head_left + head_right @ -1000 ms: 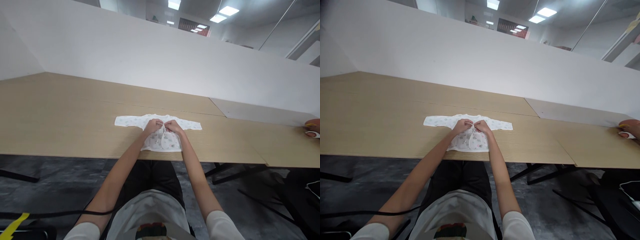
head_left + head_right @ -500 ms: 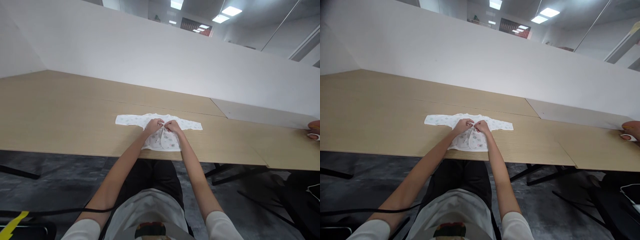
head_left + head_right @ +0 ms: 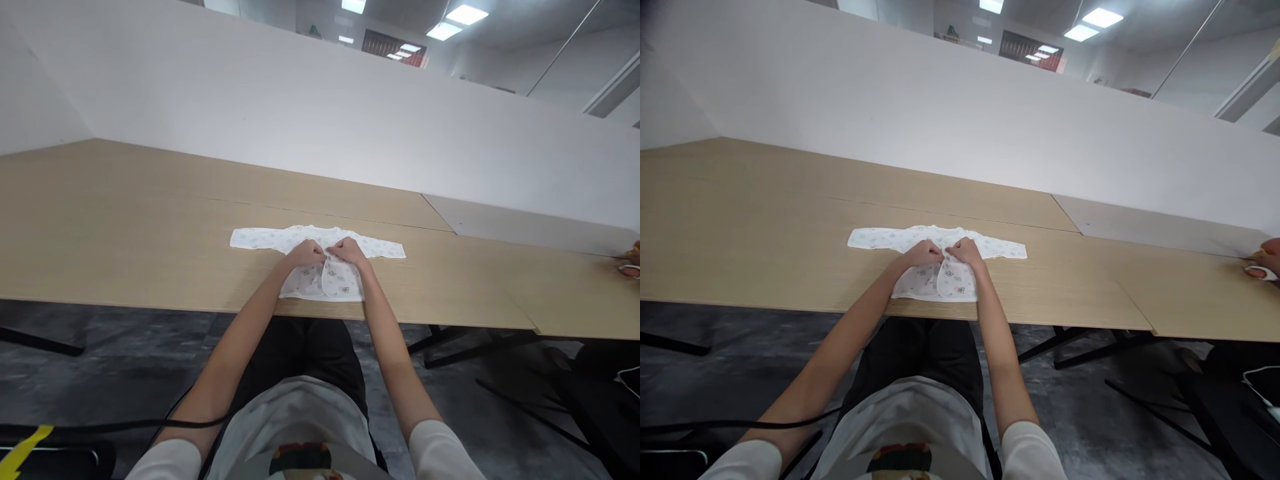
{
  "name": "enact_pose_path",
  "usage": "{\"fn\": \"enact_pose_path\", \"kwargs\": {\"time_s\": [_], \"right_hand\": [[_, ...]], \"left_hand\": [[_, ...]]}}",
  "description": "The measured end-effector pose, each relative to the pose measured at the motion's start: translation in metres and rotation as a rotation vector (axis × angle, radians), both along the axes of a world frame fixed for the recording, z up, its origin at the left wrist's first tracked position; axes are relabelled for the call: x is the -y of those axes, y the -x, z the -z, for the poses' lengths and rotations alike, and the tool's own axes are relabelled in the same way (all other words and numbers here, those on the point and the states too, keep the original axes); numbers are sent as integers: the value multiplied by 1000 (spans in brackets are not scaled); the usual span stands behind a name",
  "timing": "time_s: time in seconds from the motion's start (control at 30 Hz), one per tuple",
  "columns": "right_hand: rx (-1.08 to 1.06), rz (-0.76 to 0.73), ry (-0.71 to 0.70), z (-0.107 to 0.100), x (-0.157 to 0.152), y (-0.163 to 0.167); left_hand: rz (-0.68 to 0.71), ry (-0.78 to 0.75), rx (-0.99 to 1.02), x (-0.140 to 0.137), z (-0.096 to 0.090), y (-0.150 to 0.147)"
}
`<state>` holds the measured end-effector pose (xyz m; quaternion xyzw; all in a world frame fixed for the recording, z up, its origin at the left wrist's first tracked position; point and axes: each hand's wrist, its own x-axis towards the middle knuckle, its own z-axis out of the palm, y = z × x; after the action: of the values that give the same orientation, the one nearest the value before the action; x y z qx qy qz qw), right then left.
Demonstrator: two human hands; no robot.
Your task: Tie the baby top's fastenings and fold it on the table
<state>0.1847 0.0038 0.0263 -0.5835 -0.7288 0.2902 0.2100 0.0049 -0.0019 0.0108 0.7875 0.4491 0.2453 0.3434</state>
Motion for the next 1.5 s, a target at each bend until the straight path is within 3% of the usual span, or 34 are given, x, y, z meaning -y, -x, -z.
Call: {"fn": "enact_pose_path", "kwargs": {"time_s": [0.13,0.3,0.57,0.97,1.27,1.5], "right_hand": [[-46,-210,280,-12,7,-8],[-70,-300,392,-14,9,-9],[-76,-393,408,-13,9,-11],[-105,-440,496,-21,14,-14],[-175,-364,462,-16,11,-14],[-182,-403,447,-18,12,-12]], "left_hand": [[203,27,-19,2,1,3],[225,-47,-34,-2,3,1],[285,32,73,-5,5,5],[224,99,89,-5,4,7],[232,149,171,-2,-1,7],[225,138,174,-2,1,8]]}}
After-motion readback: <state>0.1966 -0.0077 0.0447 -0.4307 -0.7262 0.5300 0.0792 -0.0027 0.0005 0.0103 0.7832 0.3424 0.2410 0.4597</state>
